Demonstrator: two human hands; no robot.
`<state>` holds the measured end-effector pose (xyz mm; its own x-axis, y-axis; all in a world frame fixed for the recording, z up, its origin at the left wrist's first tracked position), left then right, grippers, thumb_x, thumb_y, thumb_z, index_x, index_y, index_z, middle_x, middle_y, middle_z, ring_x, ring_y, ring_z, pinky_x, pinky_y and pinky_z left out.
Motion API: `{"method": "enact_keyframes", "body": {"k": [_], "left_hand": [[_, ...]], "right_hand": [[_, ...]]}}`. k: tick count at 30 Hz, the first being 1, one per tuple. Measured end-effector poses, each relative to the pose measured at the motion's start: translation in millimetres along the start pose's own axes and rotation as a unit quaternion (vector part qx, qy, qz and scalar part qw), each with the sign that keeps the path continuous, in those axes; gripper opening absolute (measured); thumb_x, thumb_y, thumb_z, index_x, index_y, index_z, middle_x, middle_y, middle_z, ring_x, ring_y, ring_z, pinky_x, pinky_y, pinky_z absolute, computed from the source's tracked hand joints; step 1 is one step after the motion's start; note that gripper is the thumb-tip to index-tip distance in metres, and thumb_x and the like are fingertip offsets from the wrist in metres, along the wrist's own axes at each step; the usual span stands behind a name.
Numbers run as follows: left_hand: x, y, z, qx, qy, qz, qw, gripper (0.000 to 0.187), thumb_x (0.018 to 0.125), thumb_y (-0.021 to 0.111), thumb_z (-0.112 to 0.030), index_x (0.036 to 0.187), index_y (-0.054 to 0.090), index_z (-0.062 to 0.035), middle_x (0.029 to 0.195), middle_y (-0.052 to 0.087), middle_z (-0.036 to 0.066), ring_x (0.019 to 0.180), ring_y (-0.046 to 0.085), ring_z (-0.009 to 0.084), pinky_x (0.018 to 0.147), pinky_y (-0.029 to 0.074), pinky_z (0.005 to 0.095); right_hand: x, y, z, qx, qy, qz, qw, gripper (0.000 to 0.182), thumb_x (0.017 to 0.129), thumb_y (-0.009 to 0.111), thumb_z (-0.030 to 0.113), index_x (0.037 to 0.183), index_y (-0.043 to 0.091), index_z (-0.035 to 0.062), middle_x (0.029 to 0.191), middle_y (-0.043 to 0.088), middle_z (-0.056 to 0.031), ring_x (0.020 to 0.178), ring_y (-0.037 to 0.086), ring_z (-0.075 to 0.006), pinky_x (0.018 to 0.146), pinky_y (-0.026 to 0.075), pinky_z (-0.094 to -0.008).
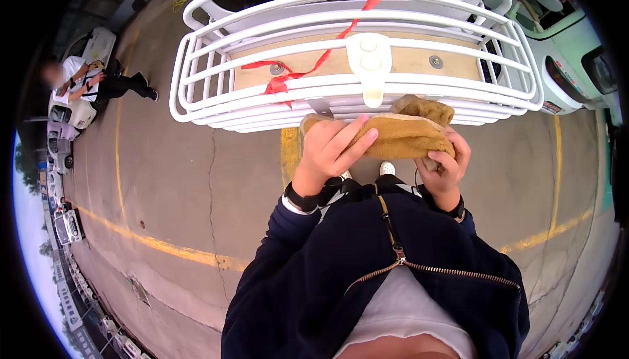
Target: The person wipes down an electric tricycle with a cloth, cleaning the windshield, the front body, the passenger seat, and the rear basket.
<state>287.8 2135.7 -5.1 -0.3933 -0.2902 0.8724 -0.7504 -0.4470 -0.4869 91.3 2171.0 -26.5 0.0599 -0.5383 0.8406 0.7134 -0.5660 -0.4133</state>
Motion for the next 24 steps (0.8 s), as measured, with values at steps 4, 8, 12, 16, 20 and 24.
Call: {"method": "enact_keyframes", "body": {"k": [4, 8, 12, 16, 20, 24], "left_hand": [[4.8, 13.8, -20.9, 0.133, 0.083, 0.009, 0.988, 0.036, 0.079, 0.069, -0.012, 0.113, 0.072, -0.0223, 0.112, 0.065, -0.004, 0.083, 0.057, 0.0156, 0.068, 0.044, 0.0292], [-7.8, 44.4, -16.4, 0.224, 0.014, -0.009, 0.975, 0.027, 0.08, 0.071, -0.008, 0.106, 0.075, -0.0155, 0.118, 0.056, -0.001, 0.102, 0.061, 0.0166, 0.088, 0.047, 0.0339], [-10.7, 57.7, -6.1, 0.198, -0.054, -0.028, 0.978, 0.035, 0.074, 0.068, 0.003, 0.107, 0.073, -0.0057, 0.119, 0.047, 0.006, 0.106, 0.06, 0.0253, 0.098, 0.047, 0.0413], [-5.0, 64.6, -6.6, 0.131, -0.124, 0.023, 0.983, 0.033, 0.073, 0.07, 0.001, 0.105, 0.074, -0.0051, 0.109, 0.057, 0.007, 0.099, 0.064, 0.0241, 0.092, 0.051, 0.0398], [16.0, 91.9, -41.1, 0.07, -0.086, 0.016, 0.994, 0.032, 0.074, 0.069, -0.001, 0.106, 0.073, -0.0055, 0.112, 0.063, 0.01, 0.113, 0.063, 0.0281, 0.097, 0.051, 0.0389], [17.3, 102.9, -49.7, 0.084, -0.125, -0.019, 0.988, 0.035, 0.069, 0.073, -0.003, 0.103, 0.073, -0.0058, 0.106, 0.063, 0.007, 0.114, 0.059, 0.0308, 0.09, 0.051, 0.0397]], "right_hand": [[4.2, -18.4, -4.5, -0.03, -0.043, -0.09, 0.995, 0.056, 0.061, 0.086, -0.004, 0.101, 0.053, 0.0179, 0.118, 0.042, -0.0155, 0.1, 0.061, -0.0411, 0.081, 0.055, -0.0465], [5.6, 27.9, -28.9, -0.041, 0.07, -0.022, 0.996, 0.051, 0.064, 0.083, -0.004, 0.098, 0.051, 0.0182, 0.114, 0.04, -0.0139, 0.09, 0.059, -0.0393, 0.073, 0.054, -0.0457], [12.1, 30.9, -26.2, -0.105, -0.088, -0.052, 0.989, 0.049, 0.06, 0.08, 0.004, 0.094, 0.052, 0.0254, 0.105, 0.044, -0.0086, 0.082, 0.059, -0.0314, 0.061, 0.051, -0.0369], [11.7, 15.2, -47.0, -0.116, -0.063, 0.052, 0.99, 0.043, 0.057, 0.075, 0.008, 0.09, 0.053, 0.026, 0.1, 0.051, -0.005, 0.081, 0.061, -0.0279, 0.055, 0.05, -0.0331], [20.7, -21.1, -77.7, -0.137, -0.042, -0.002, 0.99, 0.046, 0.057, 0.082, 0.001, 0.088, 0.051, 0.014, 0.107, 0.056, -0.0123, 0.084, 0.063, -0.0346, 0.062, 0.053, -0.0383], [11.6, -33.3, -100.9, -0.152, -0.071, 0.017, 0.986, 0.035, 0.065, 0.078, -0.003, 0.079, 0.048, 0.0098, 0.118, 0.06, -0.0159, 0.096, 0.064, -0.04, 0.07, 0.056, -0.0421]]}}
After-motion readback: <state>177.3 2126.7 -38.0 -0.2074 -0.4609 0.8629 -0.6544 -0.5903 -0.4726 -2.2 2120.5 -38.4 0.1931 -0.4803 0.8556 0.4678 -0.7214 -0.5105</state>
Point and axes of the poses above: each hand's wrist, its own x-axis towards the middle knuckle, its own y-axis out of the palm, z = x × y, the point moved 10 cm from there along x, towards the middle knuckle
